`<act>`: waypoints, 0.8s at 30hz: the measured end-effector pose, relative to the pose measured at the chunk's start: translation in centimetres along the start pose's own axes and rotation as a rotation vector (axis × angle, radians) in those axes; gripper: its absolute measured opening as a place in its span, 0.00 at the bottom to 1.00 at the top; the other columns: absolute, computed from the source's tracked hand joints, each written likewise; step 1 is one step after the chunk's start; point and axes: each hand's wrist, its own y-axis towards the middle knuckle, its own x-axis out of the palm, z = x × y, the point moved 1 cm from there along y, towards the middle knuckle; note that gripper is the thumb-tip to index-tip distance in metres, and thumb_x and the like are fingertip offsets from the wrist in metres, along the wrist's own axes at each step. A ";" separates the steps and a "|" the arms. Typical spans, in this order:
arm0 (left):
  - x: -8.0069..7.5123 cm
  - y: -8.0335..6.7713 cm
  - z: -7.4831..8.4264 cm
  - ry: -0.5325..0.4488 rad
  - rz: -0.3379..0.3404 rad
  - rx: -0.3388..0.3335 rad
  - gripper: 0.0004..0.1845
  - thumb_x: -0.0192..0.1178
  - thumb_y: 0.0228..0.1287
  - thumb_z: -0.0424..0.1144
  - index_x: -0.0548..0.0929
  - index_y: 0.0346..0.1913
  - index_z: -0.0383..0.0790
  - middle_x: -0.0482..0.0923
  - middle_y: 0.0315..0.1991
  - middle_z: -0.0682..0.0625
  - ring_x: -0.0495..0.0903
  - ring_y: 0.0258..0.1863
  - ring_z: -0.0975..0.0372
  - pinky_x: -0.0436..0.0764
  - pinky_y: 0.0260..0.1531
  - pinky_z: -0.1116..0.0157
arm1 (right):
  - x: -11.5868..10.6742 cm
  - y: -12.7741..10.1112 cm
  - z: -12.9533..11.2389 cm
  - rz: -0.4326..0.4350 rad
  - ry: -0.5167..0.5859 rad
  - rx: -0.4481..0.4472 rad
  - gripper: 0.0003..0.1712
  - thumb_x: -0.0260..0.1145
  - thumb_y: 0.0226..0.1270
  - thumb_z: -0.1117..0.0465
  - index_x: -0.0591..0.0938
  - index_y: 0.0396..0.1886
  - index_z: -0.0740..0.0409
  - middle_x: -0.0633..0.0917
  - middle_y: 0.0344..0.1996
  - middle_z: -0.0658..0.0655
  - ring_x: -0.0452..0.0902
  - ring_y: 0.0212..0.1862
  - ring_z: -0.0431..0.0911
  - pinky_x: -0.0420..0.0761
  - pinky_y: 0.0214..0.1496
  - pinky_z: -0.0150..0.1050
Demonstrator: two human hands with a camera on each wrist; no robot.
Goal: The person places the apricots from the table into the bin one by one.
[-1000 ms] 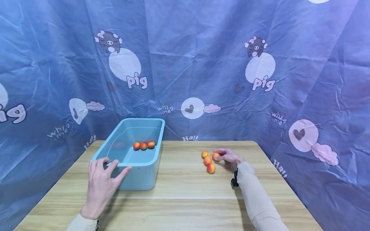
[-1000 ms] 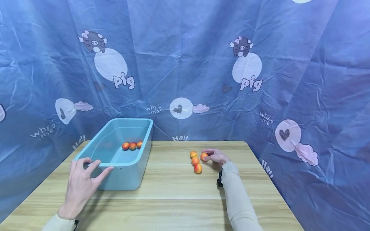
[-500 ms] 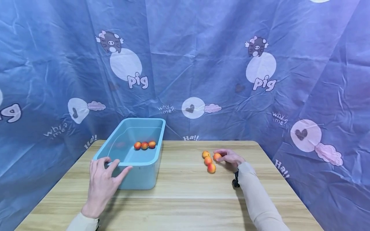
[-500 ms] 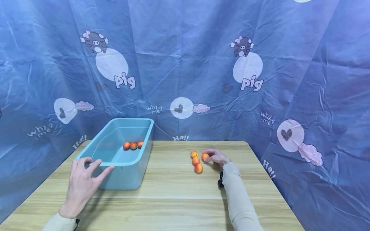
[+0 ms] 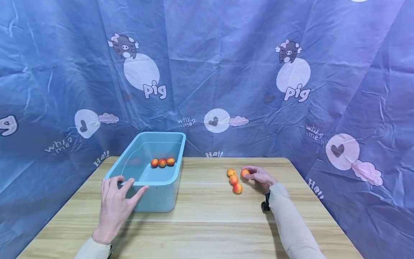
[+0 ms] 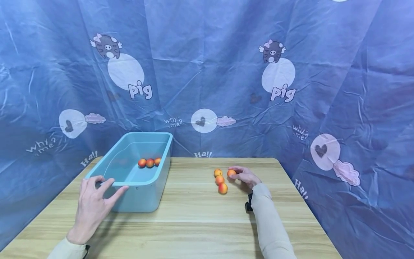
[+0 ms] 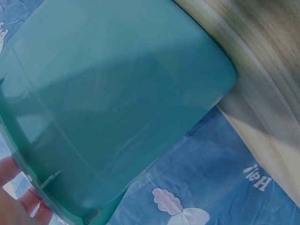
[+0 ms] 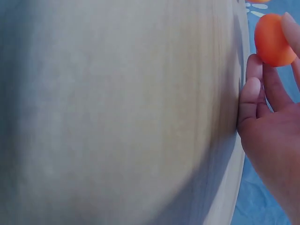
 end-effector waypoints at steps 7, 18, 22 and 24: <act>-0.1 -0.2 0.3 -0.005 0.007 -0.012 0.38 0.56 0.58 0.71 0.84 0.38 0.33 0.72 0.39 0.29 0.68 0.42 0.37 0.61 0.52 0.38 | 0.0 -0.2 -0.8 0.054 -0.065 -0.037 0.37 0.68 0.65 0.60 0.66 0.70 0.67 0.78 0.58 0.54 0.68 0.59 0.46 0.64 0.63 0.43; -0.2 -0.3 0.9 0.003 0.004 -0.017 0.38 0.55 0.58 0.72 0.84 0.38 0.34 0.72 0.40 0.29 0.68 0.42 0.37 0.61 0.54 0.37 | 0.4 -0.3 -1.7 0.058 -0.049 -0.078 0.35 0.66 0.67 0.60 0.66 0.70 0.65 0.79 0.56 0.53 0.76 0.54 0.42 0.74 0.64 0.51; -0.4 -0.4 0.9 0.013 -0.004 -0.014 0.38 0.55 0.59 0.72 0.84 0.39 0.34 0.72 0.40 0.29 0.68 0.42 0.37 0.61 0.55 0.38 | 0.8 -0.4 -2.3 0.058 -0.063 -0.110 0.35 0.67 0.67 0.59 0.66 0.69 0.65 0.77 0.59 0.57 0.76 0.57 0.49 0.72 0.65 0.55; -0.5 -0.4 0.9 0.016 -0.009 -0.015 0.37 0.55 0.59 0.71 0.84 0.39 0.35 0.72 0.40 0.29 0.68 0.42 0.37 0.61 0.55 0.38 | 1.0 -0.4 -2.6 0.038 -0.042 -0.135 0.35 0.66 0.68 0.60 0.65 0.69 0.66 0.77 0.59 0.59 0.74 0.60 0.55 0.69 0.66 0.57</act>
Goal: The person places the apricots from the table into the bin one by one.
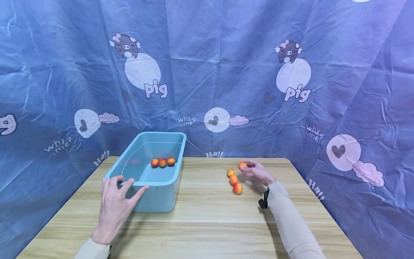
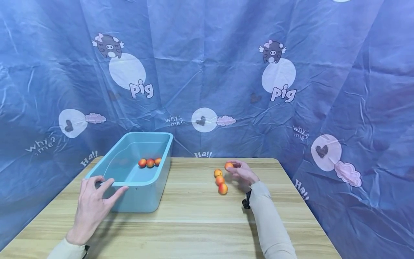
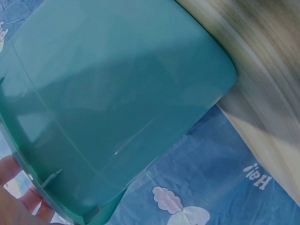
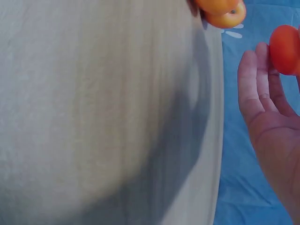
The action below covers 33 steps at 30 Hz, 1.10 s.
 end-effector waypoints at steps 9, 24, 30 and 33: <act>0.2 -0.2 0.4 -0.012 0.038 0.009 0.40 0.51 0.60 0.73 0.84 0.36 0.34 0.72 0.38 0.30 0.68 0.41 0.40 0.61 0.52 0.38 | 0.6 0.2 -1.3 -0.062 0.056 -0.029 0.31 0.63 0.70 0.63 0.64 0.68 0.69 0.80 0.54 0.57 0.77 0.59 0.54 0.66 0.67 0.62; -0.1 -0.1 0.9 -0.008 0.050 -0.004 0.41 0.49 0.60 0.75 0.84 0.36 0.34 0.72 0.37 0.31 0.68 0.41 0.40 0.61 0.54 0.35 | 3.1 1.1 -3.6 -0.178 0.128 -0.099 0.28 0.60 0.71 0.67 0.64 0.68 0.68 0.80 0.50 0.58 0.82 0.51 0.53 0.70 0.64 0.61; -0.3 -0.1 0.9 -0.001 0.024 -0.009 0.40 0.51 0.60 0.73 0.84 0.37 0.34 0.72 0.39 0.29 0.68 0.42 0.38 0.60 0.55 0.35 | 4.4 1.5 -4.3 -0.195 0.115 -0.113 0.29 0.60 0.71 0.67 0.64 0.69 0.68 0.82 0.51 0.54 0.83 0.49 0.45 0.73 0.63 0.58; -0.4 0.0 1.0 -0.005 0.013 -0.006 0.38 0.54 0.59 0.72 0.84 0.38 0.34 0.72 0.39 0.29 0.68 0.42 0.38 0.60 0.55 0.36 | 5.1 1.7 -4.5 -0.181 0.105 -0.106 0.30 0.61 0.70 0.68 0.65 0.69 0.68 0.82 0.51 0.53 0.82 0.51 0.46 0.73 0.63 0.57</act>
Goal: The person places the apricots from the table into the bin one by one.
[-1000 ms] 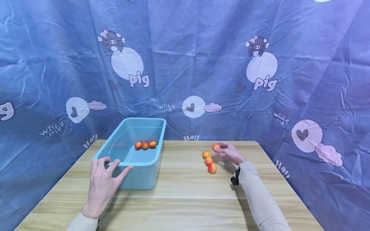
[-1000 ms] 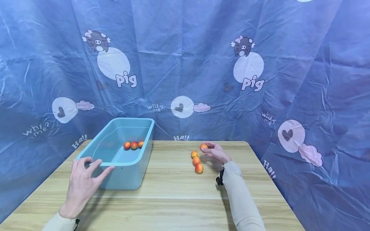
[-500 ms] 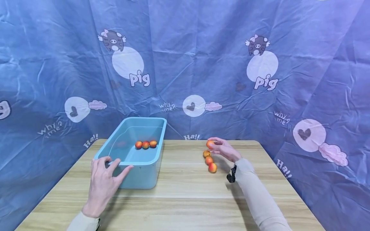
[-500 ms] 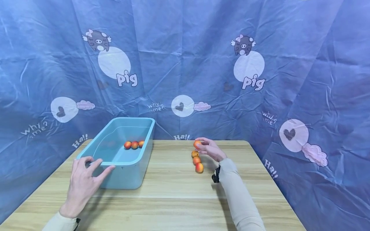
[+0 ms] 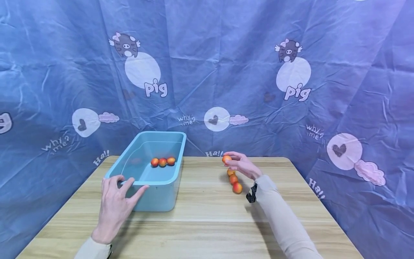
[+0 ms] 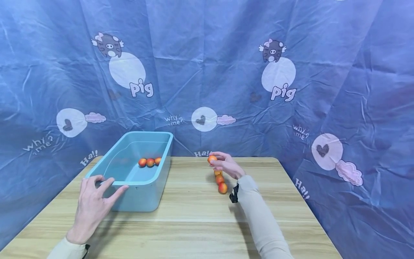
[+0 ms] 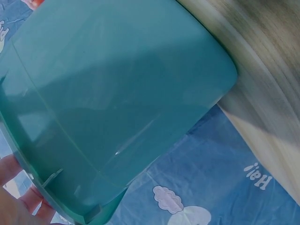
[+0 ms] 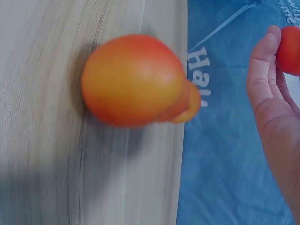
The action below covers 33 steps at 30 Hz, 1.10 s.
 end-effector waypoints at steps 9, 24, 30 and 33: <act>0.0 0.1 -0.3 -0.003 -0.004 -0.001 0.38 0.54 0.59 0.72 0.84 0.38 0.34 0.72 0.40 0.29 0.68 0.43 0.38 0.60 0.55 0.37 | 1.9 1.3 -0.7 -0.011 0.005 0.010 0.30 0.63 0.68 0.68 0.66 0.68 0.67 0.80 0.54 0.62 0.82 0.50 0.50 0.81 0.55 0.43; 0.2 0.2 -0.6 0.007 0.007 0.001 0.42 0.48 0.60 0.75 0.84 0.36 0.34 0.72 0.38 0.30 0.68 0.41 0.39 0.61 0.53 0.39 | 4.8 3.3 -3.2 -0.036 -0.061 -0.012 0.29 0.63 0.69 0.66 0.68 0.68 0.64 0.81 0.55 0.62 0.84 0.45 0.46 0.79 0.57 0.52; 0.3 0.4 -0.6 0.003 -0.001 0.005 0.41 0.49 0.60 0.75 0.84 0.36 0.35 0.72 0.38 0.31 0.68 0.41 0.41 0.61 0.53 0.38 | 5.5 3.8 -3.6 -0.045 -0.090 -0.012 0.26 0.65 0.69 0.65 0.72 0.65 0.60 0.82 0.52 0.59 0.84 0.46 0.46 0.81 0.55 0.49; 0.3 0.5 -0.7 0.005 0.007 0.013 0.41 0.48 0.60 0.75 0.84 0.36 0.35 0.72 0.37 0.31 0.68 0.41 0.41 0.61 0.53 0.38 | 5.9 4.1 -3.7 -0.048 -0.085 -0.026 0.26 0.65 0.68 0.65 0.72 0.65 0.60 0.82 0.52 0.59 0.84 0.46 0.46 0.81 0.54 0.49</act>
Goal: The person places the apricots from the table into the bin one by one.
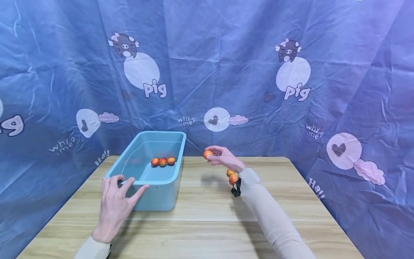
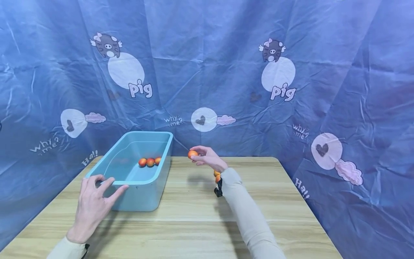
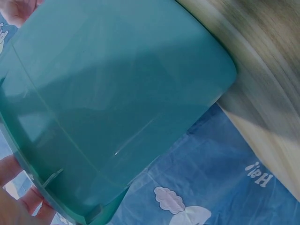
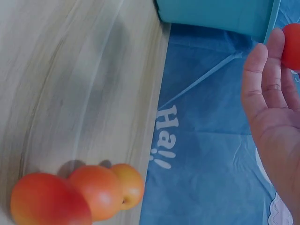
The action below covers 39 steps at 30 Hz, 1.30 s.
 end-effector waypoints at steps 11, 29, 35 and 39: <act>-0.1 0.0 -0.2 -0.007 -0.004 0.009 0.38 0.53 0.60 0.72 0.83 0.37 0.34 0.72 0.38 0.29 0.68 0.40 0.39 0.62 0.50 0.40 | 2.2 1.2 -1.0 0.001 0.016 -0.014 0.25 0.65 0.67 0.67 0.74 0.63 0.61 0.83 0.53 0.63 0.85 0.44 0.46 0.81 0.54 0.51; 0.0 0.2 -0.1 -0.018 0.013 0.005 0.40 0.50 0.60 0.74 0.84 0.36 0.34 0.72 0.37 0.29 0.68 0.40 0.39 0.62 0.49 0.40 | 4.9 3.3 -4.8 -0.044 -0.024 -0.048 0.25 0.68 0.65 0.62 0.76 0.62 0.59 0.83 0.54 0.61 0.82 0.50 0.50 0.82 0.51 0.47; 0.0 0.2 -0.2 -0.016 0.008 0.003 0.41 0.48 0.60 0.75 0.84 0.35 0.34 0.72 0.37 0.30 0.68 0.40 0.39 0.62 0.50 0.40 | 5.9 4.3 -5.9 -0.050 -0.045 -0.068 0.24 0.69 0.65 0.61 0.77 0.60 0.56 0.84 0.52 0.59 0.83 0.51 0.51 0.82 0.53 0.50; -0.1 0.1 -0.3 -0.018 0.001 -0.002 0.41 0.50 0.60 0.74 0.84 0.36 0.34 0.72 0.36 0.30 0.67 0.40 0.39 0.62 0.49 0.41 | 6.6 5.0 -6.3 -0.038 -0.027 -0.107 0.23 0.69 0.65 0.63 0.78 0.59 0.57 0.85 0.51 0.60 0.80 0.55 0.61 0.83 0.49 0.47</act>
